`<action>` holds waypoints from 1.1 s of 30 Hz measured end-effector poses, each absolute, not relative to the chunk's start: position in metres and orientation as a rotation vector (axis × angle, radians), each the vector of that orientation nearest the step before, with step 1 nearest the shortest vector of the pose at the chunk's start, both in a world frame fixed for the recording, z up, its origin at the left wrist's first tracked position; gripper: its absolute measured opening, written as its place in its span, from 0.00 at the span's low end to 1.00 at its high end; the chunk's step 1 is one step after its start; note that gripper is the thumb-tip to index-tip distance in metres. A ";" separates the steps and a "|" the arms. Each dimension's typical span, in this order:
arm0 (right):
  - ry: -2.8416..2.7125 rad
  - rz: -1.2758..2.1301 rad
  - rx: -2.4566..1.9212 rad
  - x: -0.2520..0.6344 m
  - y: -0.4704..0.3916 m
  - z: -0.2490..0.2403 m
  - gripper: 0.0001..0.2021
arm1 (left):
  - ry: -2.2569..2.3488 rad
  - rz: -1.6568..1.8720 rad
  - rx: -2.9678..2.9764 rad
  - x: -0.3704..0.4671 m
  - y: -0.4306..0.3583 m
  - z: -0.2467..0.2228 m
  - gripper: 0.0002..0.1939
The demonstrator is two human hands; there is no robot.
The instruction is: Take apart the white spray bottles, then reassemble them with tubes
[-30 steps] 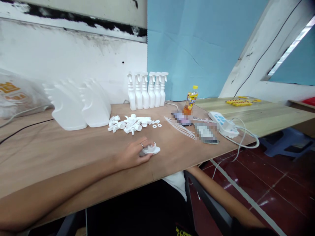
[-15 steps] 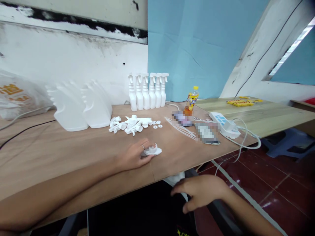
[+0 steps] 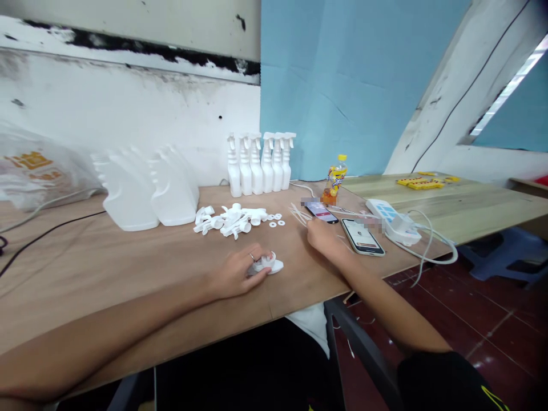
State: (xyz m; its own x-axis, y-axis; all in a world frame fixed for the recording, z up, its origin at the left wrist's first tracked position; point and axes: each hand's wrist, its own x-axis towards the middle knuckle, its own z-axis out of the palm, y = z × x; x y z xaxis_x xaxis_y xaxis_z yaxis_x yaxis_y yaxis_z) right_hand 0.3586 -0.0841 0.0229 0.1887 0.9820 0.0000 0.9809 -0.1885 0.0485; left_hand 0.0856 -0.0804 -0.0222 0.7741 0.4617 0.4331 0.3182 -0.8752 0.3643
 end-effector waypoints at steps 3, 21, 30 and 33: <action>1.929 0.100 2.489 0.357 -0.085 0.021 0.17 | 0.591 0.786 2.698 0.086 -0.079 -0.023 0.14; 2.316 0.201 2.784 0.377 -0.079 0.020 0.13 | 0.682 0.752 2.611 0.087 -0.080 -0.023 0.19; 3.387 -1.016 2.247 0.318 -0.115 0.006 0.05 | 0.607 0.818 2.637 0.089 -0.080 -0.020 0.17; 3.233 -1.058 2.048 0.320 -0.118 -0.001 0.03 | 0.577 0.807 2.642 0.089 -0.080 -0.019 0.16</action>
State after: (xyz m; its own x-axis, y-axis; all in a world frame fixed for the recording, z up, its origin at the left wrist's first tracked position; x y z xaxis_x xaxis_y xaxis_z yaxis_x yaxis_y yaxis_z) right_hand 0.3201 -0.1180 -0.0013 -0.2300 0.9002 0.3698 0.5075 0.4352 -0.7437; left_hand 0.0890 -0.0799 -0.0191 0.7591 0.4627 0.4580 0.2832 -0.8681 0.4077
